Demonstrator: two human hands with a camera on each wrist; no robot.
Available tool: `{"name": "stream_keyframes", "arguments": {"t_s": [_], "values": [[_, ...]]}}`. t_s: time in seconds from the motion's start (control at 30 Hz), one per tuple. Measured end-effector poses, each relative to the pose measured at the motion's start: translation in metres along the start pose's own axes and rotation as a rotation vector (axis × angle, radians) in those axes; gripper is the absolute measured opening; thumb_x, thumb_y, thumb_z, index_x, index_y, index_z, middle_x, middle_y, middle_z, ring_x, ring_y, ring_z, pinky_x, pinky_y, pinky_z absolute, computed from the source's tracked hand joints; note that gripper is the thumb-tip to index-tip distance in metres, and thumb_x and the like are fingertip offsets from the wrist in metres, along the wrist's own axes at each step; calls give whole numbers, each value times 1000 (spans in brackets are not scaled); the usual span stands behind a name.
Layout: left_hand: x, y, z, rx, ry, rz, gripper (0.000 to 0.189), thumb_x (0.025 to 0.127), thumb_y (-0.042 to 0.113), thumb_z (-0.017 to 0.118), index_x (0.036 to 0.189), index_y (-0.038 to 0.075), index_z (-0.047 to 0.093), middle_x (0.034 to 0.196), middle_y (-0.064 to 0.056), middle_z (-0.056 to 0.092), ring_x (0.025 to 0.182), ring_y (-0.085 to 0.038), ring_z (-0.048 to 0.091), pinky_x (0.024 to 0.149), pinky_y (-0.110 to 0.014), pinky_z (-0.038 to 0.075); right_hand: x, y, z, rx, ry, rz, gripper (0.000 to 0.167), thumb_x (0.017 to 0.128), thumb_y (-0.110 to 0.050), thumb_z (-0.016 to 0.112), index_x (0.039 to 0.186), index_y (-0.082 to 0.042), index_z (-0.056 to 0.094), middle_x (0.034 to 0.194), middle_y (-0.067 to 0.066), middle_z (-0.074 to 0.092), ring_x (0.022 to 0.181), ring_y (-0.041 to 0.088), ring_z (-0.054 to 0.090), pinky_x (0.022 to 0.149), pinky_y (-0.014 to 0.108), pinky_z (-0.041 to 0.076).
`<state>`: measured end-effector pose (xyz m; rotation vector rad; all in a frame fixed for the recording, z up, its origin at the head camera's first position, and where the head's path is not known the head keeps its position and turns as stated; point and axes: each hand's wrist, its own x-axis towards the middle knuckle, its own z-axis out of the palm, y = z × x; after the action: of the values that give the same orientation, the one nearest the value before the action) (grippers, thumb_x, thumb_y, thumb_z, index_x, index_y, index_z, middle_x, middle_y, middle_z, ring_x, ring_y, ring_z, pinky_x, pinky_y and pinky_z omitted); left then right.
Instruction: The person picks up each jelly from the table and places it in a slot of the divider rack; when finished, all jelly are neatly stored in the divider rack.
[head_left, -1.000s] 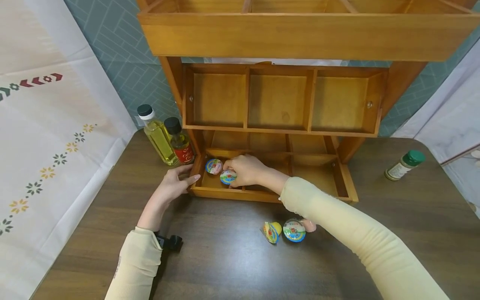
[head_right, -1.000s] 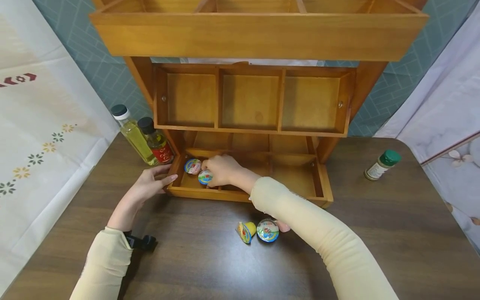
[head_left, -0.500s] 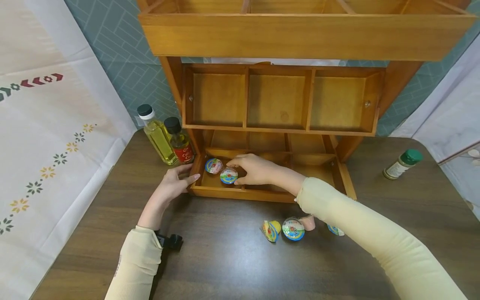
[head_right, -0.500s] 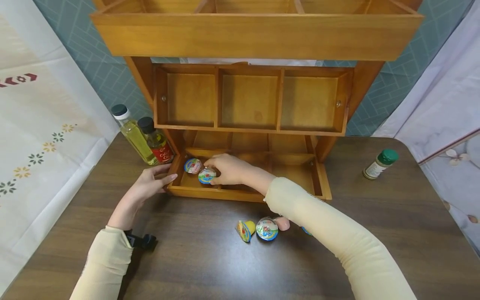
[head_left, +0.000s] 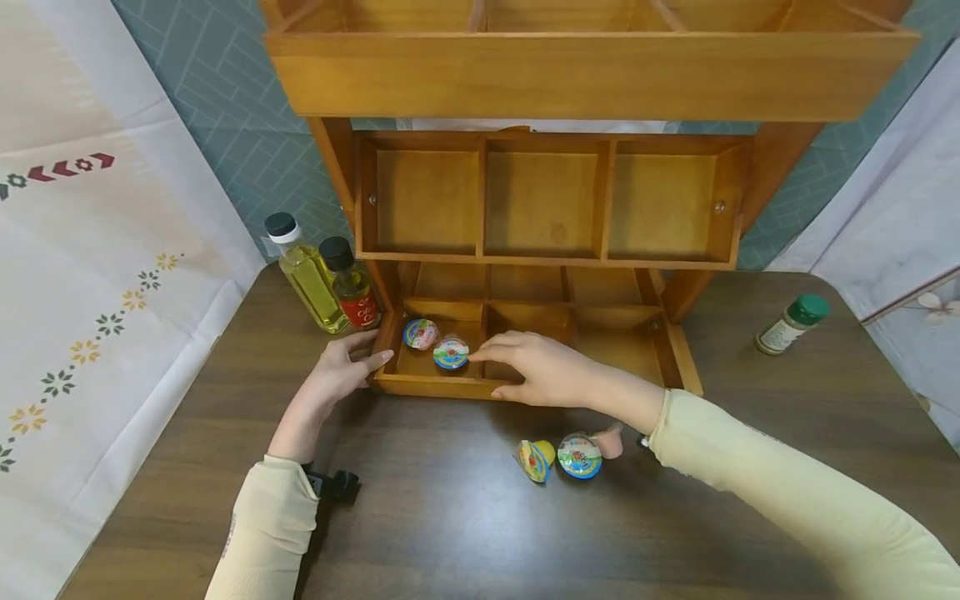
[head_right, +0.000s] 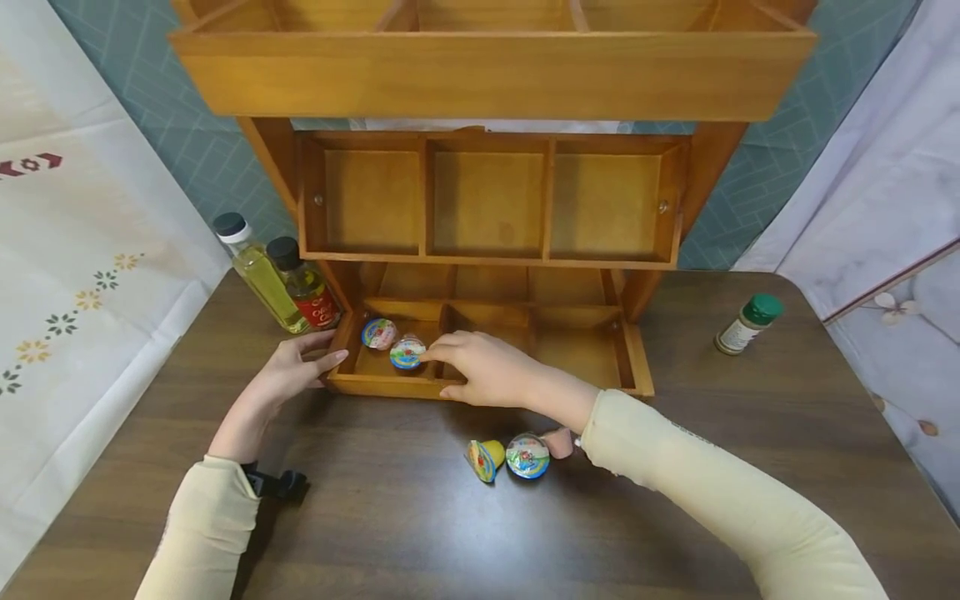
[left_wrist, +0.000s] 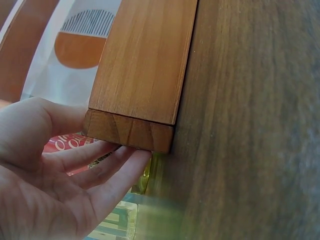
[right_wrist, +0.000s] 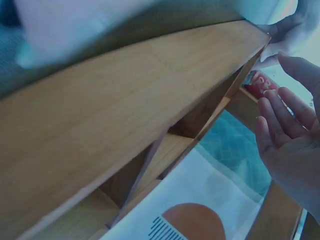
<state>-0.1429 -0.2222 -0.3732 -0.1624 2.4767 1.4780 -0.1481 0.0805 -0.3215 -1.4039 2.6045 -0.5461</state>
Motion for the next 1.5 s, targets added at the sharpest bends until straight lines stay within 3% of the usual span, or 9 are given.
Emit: {"name": "stream_keyframes", "arguments": {"t_s": [0.23,0.5,0.6,0.93,1.2,1.5], "values": [[-1,-1,1,0,-6,4,59,93,27,58,142,2,36,137,-21,45,98,-22,56,68,-27,50,-34,-7,8,52,72,-43,47,85,-23,69,129,-10,56,126,3,56,118,20,50,98,37,42],[-2,1,0,11,-11,0,61,93,28,58,143,2,35,139,-20,42,104,-25,55,71,-28,51,-67,-14,22,132,43,27,46,90,-29,64,132,-14,53,132,0,52,122,17,48,97,37,42],[-3,1,-1,14,-12,-3,61,93,29,58,143,3,34,141,-19,41,106,-25,54,72,-27,51,-73,-14,21,170,-2,36,48,89,-29,64,133,-13,51,133,-2,51,122,16,48,97,37,43],[-2,1,-1,19,-16,-6,62,93,30,58,144,3,34,142,-18,39,109,-26,53,74,-29,51,-76,-11,22,244,-168,60,54,84,-21,71,133,-11,52,135,1,51,122,16,47,97,35,42],[-1,0,0,-3,-12,1,61,93,28,58,143,2,35,138,-20,43,101,-22,55,71,-27,50,-73,-7,35,249,-184,31,51,79,-18,76,126,-10,58,127,0,57,111,12,53,92,29,45],[-1,1,0,3,-14,-5,62,93,29,59,143,2,34,140,-19,42,104,-24,54,71,-27,51,-69,-9,42,251,-232,89,55,76,-21,78,126,-10,57,123,0,59,102,7,55,86,24,47]]}}
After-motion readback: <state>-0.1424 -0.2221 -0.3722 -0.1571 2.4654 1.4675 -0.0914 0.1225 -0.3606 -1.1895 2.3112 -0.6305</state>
